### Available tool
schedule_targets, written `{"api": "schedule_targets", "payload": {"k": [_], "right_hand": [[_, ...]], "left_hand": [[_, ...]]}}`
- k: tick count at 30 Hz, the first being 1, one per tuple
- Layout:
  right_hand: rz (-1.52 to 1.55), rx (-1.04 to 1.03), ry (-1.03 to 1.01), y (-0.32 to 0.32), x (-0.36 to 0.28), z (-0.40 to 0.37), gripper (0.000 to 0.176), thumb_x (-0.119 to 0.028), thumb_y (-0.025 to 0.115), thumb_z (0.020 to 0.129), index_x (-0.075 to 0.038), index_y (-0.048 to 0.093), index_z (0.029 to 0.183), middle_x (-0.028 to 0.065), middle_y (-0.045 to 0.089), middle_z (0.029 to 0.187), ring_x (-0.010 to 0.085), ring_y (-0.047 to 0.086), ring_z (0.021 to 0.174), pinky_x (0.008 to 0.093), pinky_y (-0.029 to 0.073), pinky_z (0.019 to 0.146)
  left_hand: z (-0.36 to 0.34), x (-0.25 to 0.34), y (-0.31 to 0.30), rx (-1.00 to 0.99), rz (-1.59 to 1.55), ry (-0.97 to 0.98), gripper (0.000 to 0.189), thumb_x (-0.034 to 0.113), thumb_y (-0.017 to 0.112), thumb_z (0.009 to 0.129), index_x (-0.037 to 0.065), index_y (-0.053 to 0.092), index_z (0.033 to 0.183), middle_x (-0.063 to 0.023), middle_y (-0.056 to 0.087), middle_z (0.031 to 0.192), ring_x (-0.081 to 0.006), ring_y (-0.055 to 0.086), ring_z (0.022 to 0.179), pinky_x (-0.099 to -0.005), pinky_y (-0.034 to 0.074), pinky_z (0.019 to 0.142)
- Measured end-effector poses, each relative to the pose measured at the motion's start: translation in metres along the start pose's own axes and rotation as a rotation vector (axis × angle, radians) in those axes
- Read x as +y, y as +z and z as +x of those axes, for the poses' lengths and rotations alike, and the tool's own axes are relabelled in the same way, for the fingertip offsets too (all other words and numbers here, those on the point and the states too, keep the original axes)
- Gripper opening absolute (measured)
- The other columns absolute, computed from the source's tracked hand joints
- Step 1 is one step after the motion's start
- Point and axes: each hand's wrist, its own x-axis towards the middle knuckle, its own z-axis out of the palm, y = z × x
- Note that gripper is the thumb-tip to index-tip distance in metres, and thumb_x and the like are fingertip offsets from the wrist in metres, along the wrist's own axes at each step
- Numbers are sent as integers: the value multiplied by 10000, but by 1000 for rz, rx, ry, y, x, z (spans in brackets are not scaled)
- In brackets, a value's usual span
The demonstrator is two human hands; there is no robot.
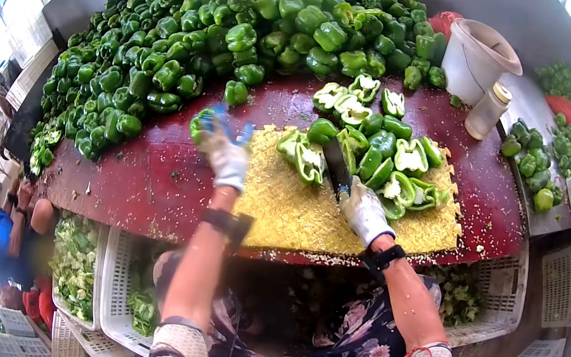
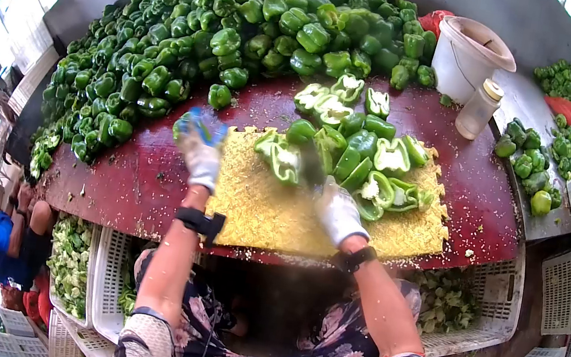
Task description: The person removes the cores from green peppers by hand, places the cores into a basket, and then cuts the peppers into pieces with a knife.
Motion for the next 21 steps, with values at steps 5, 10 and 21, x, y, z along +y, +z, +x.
{"api": "schedule_targets", "payload": {"k": [5,10,21], "right_hand": [[-308,416,-248,67,60,41,540,-270,523,932,40,397,1356,285,627,1048,431,617,954,484,487,875],[45,-155,-290,1,-34,-15,445,-241,562,919,25,455,1259,276,639,1001,421,632,970,484,493,866],[-38,-24,-156,8,3,5,361,-223,416,956,24,517,1199,273,637,1088,396,616,1045,458,481,916]], "left_hand": [[59,-76,0,-324,-308,-230,993,357,887,621,77,384,1431,-221,435,1407,-359,397,1315,-425,328,1116],[67,-98,-2,-477,-439,-39,906,108,903,592,86,460,1382,-100,469,1328,-240,510,1194,-348,440,1036],[36,-78,-44,-671,-1185,-473,654,81,817,737,81,514,1317,-57,603,1204,-194,600,1084,-338,530,921]]}}
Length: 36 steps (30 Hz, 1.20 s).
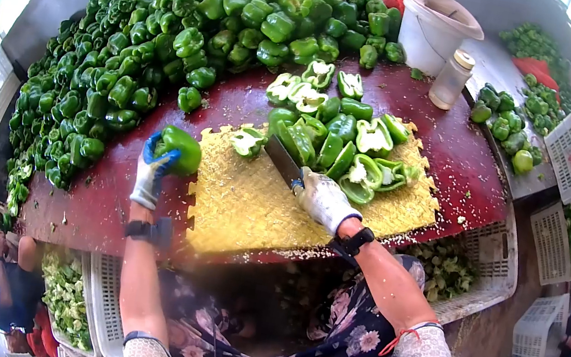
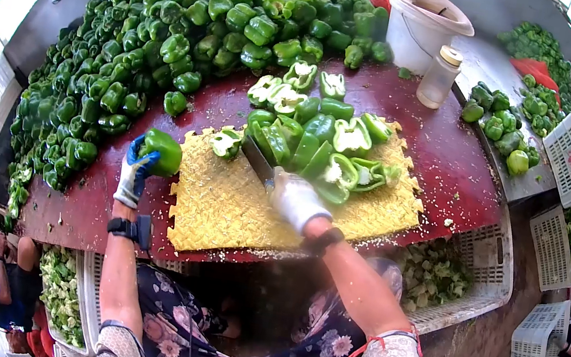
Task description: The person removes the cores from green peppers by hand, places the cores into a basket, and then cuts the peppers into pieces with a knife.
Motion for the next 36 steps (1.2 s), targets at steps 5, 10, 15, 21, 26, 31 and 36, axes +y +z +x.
{"api": "schedule_targets", "payload": {"k": [5,10,15,21,26,31,36], "right_hand": [[0,101,-2,-7,-8,-17,485,-316,491,958,33,461,1294,271,622,1122,398,600,1061,462,473,909],[-112,276,-169,-14,-28,-48,439,-265,544,946,25,455,1263,217,653,980,349,656,845,422,535,751],[-204,437,-359,-8,-38,-56,285,-212,591,922,-10,516,1109,139,662,783,291,666,689,377,546,634],[-245,650,-585,9,-52,-53,430,-168,586,914,21,477,1285,170,648,809,289,658,728,382,549,638],[-228,-104,-235,34,-60,-29,384,-158,349,966,27,542,1242,244,659,1110,340,673,958,466,539,819],[-2,-87,-170,37,-36,-13,363,-287,454,951,18,564,1116,276,659,984,429,634,964,487,496,852],[-3,53,-41,21,1,2,372,-279,519,924,-3,544,1172,269,647,1065,413,615,1034,476,479,902]], "left_hand": [[-79,18,100,-115,497,143,862,112,878,623,71,456,1374,-96,530,1277,-228,583,1115,-350,514,965],[-115,7,149,-11,645,174,1067,147,917,570,65,333,1460,-134,499,1308,-259,550,1167,-355,484,995],[-118,-15,126,69,168,186,827,126,791,799,88,320,1477,-99,461,1375,-225,524,1181,-334,476,977],[-128,-16,87,397,-139,43,374,297,675,925,101,557,1221,-10,603,1066,-106,591,807,-230,502,611],[-133,8,129,289,52,-205,391,338,747,867,83,561,1098,47,561,759,-40,445,562,-209,339,439],[-103,-46,141,202,475,-90,640,386,734,850,-1,494,1300,-172,628,1092,-258,608,966,-368,501,819],[-84,-44,184,112,-251,-70,596,227,758,855,26,470,1336,-55,618,1126,-89,598,859,-235,510,674]]}}
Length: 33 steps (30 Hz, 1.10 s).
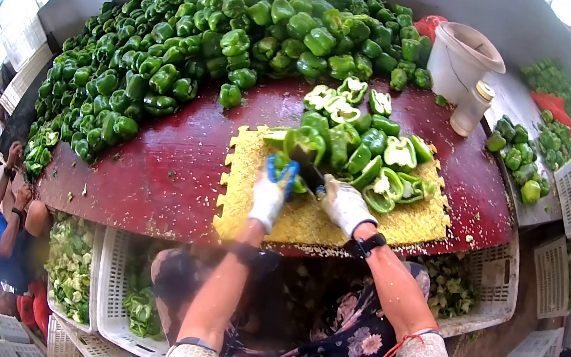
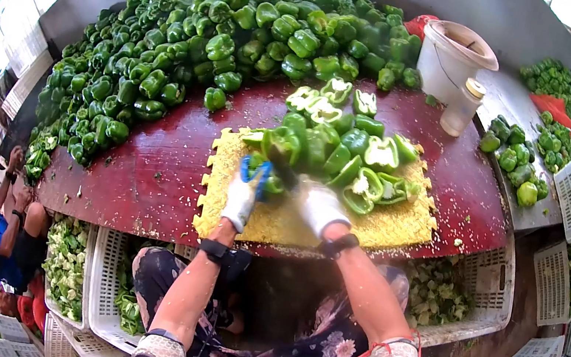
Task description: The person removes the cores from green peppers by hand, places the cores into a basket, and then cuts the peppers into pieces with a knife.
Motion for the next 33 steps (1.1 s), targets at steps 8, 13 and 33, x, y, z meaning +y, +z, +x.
{"api": "schedule_targets", "payload": {"k": [8,13,33], "right_hand": [[49,77,119,-21,7,16,400,-304,500,925,23,561,1147,306,639,1013,437,605,1011,489,470,898],[21,15,127,-27,3,13,411,-295,522,924,27,516,1179,292,644,1005,437,618,990,488,485,889],[75,-58,-164,-25,-39,-15,497,-347,458,974,4,429,1325,271,640,1006,422,623,974,487,493,856]], "left_hand": [[88,43,-22,-31,436,98,497,268,719,886,95,515,1304,-76,600,1171,-189,616,1011,-273,551,827],[229,33,-90,485,1378,284,974,542,732,774,166,243,1528,-258,326,1502,-403,317,1395,-449,312,1138],[125,72,-134,146,-140,72,474,120,805,769,137,578,1185,-65,636,1074,-230,634,881,-375,566,675]]}}
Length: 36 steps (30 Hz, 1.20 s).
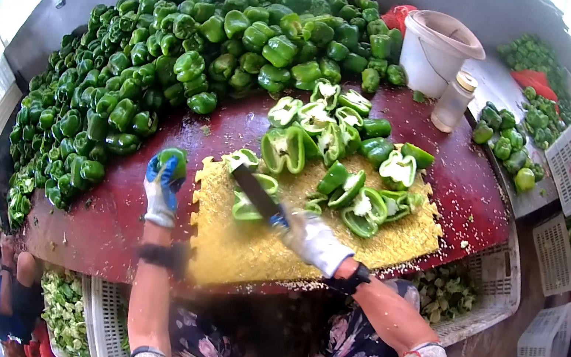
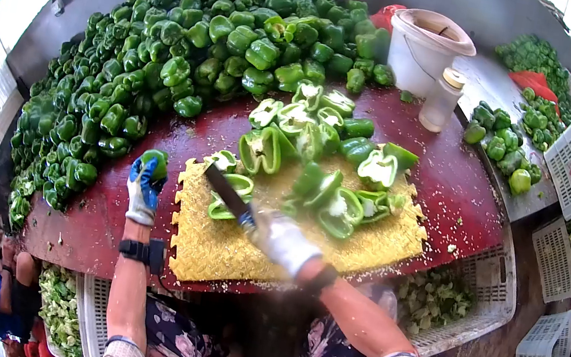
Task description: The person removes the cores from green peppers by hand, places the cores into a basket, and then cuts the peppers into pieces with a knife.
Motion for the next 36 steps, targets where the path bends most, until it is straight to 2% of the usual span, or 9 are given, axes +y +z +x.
{"api": "schedule_targets", "payload": {"k": [7,11,15,20,27,29,30,31,36], "right_hand": [[-98,9,134,17,17,17,342,-236,499,940,12,541,1172,252,667,1012,383,658,941,468,521,822],[-139,118,114,14,39,7,389,-290,511,946,7,538,1194,246,656,1033,395,636,969,469,496,868],[-228,75,90,-9,1,-16,456,-313,520,943,-6,481,1278,246,651,1027,398,626,984,478,488,870],[-307,278,-161,2,-8,-22,284,-181,542,894,-26,526,1132,154,660,786,332,663,716,443,537,642],[-223,-5,-204,40,-5,-17,267,-198,438,940,-12,606,1031,211,688,887,363,677,813,461,542,701],[-138,-21,-100,40,0,-11,288,-239,447,950,-28,594,1081,239,675,923,388,661,866,480,526,743],[-57,-40,2,39,5,-6,317,-280,457,960,-44,581,1131,267,663,960,413,645,918,498,510,784],[66,-65,94,35,13,1,354,-316,483,953,-52,583,1165,283,658,994,411,644,954,493,503,825],[13,47,269,-7,32,-4,485,-341,500,942,46,517,1235,289,605,1179,415,573,1127,463,451,964]], "left_hand": [[-124,-1,67,-154,352,87,575,14,777,738,114,555,1259,-79,607,1129,-197,612,970,-319,549,826],[-168,-48,81,-246,1375,231,798,195,854,637,149,500,1351,-154,625,1140,-294,631,1018,-378,519,909],[-177,-46,75,-260,1107,226,941,237,857,670,115,343,1448,-203,574,1205,-349,604,1067,-405,506,929],[-182,-39,47,-35,650,79,617,175,768,827,75,470,1358,-129,540,1243,-201,556,1055,-330,517,867],[-182,-85,35,44,636,13,408,137,736,860,17,544,1199,-84,610,1075,-176,571,966,-301,474,880],[-175,-101,43,-29,630,172,323,180,724,883,98,550,1143,11,584,830,-55,487,550,-210,408,454],[-174,-101,55,-45,661,304,343,170,732,873,97,557,1159,6,601,880,-69,531,620,-219,448,500],[-186,-70,82,-54,537,-117,386,155,746,836,43,576,1164,-99,637,1037,-190,611,878,-323,512,795],[-141,-103,103,-300,829,141,440,172,737,837,24,570,1216,-169,654,1096,-248,625,1005,-372,500,904]]}}
